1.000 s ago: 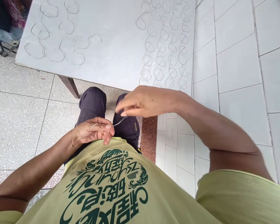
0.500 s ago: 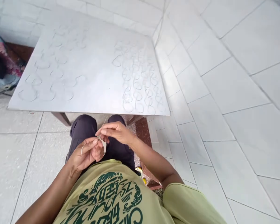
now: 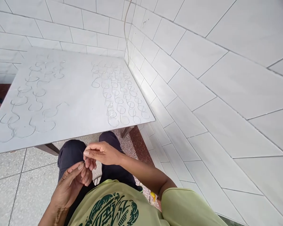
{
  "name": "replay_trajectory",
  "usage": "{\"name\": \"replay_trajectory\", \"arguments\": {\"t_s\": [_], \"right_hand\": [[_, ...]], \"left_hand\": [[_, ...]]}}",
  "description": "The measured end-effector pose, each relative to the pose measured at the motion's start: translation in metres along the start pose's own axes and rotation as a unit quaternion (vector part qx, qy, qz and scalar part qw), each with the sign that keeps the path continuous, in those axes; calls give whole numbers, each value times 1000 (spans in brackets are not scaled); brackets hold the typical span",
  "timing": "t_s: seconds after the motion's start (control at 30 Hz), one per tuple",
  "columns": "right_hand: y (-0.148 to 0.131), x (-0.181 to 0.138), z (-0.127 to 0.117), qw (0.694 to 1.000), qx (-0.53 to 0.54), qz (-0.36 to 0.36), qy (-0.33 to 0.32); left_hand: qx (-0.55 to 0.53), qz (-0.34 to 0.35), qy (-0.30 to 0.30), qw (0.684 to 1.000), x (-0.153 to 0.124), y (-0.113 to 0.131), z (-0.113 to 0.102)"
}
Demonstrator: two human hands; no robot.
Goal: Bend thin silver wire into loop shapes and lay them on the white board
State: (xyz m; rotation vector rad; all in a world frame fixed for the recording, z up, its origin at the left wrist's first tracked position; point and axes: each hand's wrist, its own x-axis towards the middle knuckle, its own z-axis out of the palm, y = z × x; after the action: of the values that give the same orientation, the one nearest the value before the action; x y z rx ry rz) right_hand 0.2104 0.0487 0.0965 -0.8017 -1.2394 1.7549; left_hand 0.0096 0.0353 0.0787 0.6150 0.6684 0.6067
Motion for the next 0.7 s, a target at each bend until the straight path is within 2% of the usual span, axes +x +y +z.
{"name": "replay_trajectory", "arguments": {"t_s": [0.2, 0.37, 0.53, 0.7], "right_hand": [[-1, -4, 8, 999, 22, -27, 6], [-8, -15, 10, 998, -50, -35, 25], [-16, -24, 9, 994, -112, -12, 13], [-21, -29, 7, 993, -114, 19, -3]], "left_hand": [[9, -23, 20, 999, -3, 2, -7], [-21, -58, -20, 998, -4, 1, -1], [-46, -94, -62, 993, -5, -6, -2], [-33, -112, -91, 989, -7, -9, 3]]}}
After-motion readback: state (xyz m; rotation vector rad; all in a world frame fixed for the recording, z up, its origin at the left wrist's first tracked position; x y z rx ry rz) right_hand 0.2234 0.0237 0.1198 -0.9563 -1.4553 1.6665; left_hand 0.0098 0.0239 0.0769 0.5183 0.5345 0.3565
